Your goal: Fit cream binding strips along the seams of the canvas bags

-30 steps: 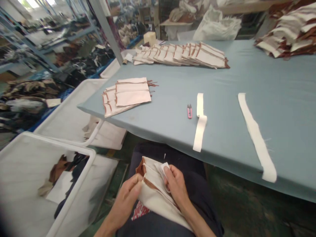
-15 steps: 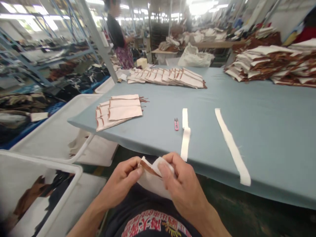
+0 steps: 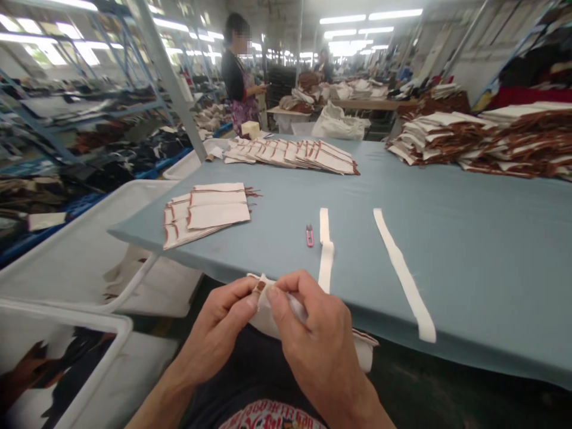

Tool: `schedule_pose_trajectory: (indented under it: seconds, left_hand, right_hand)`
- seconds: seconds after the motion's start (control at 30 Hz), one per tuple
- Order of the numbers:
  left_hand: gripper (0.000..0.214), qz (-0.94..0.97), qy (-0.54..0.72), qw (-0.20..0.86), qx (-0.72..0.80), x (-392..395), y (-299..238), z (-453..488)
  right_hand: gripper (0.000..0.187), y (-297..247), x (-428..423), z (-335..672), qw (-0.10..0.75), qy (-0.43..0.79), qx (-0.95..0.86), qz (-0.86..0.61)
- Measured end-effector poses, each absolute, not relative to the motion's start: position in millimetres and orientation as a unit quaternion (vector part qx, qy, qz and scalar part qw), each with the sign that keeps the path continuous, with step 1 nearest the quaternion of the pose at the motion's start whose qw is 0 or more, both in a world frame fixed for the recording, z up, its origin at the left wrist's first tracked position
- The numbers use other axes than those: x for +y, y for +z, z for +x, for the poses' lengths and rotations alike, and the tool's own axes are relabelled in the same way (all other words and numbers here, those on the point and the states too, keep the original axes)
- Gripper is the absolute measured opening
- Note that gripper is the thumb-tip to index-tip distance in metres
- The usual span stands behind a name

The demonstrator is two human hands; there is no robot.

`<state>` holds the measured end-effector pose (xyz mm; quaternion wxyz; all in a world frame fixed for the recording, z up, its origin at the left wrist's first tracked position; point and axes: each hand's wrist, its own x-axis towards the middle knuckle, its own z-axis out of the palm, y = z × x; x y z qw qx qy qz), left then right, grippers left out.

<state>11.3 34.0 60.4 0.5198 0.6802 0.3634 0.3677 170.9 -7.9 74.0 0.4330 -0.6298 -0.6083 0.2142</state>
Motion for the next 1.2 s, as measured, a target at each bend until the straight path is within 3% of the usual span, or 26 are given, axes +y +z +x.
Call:
schedule_pose_trajectory:
  seconds: [0.47,0.77,1.2]
  left_hand:
    - [0.031,0.600,0.417,0.564,0.384,36,34,9]
    - [0.027,0.511,0.423,0.644,0.380,41,1,1]
    - [0.033,0.486,0.421,0.656,0.394,50,-4,-2]
  right_hand:
    - [0.025,55,7,154,0.437,0.182,-0.566,-0.674]
    - [0.024,47,13,155,0.413,0.240,-0.574,-0.665]
    - [0.028,40,22,153,0.417,0.285,-0.565,-0.652]
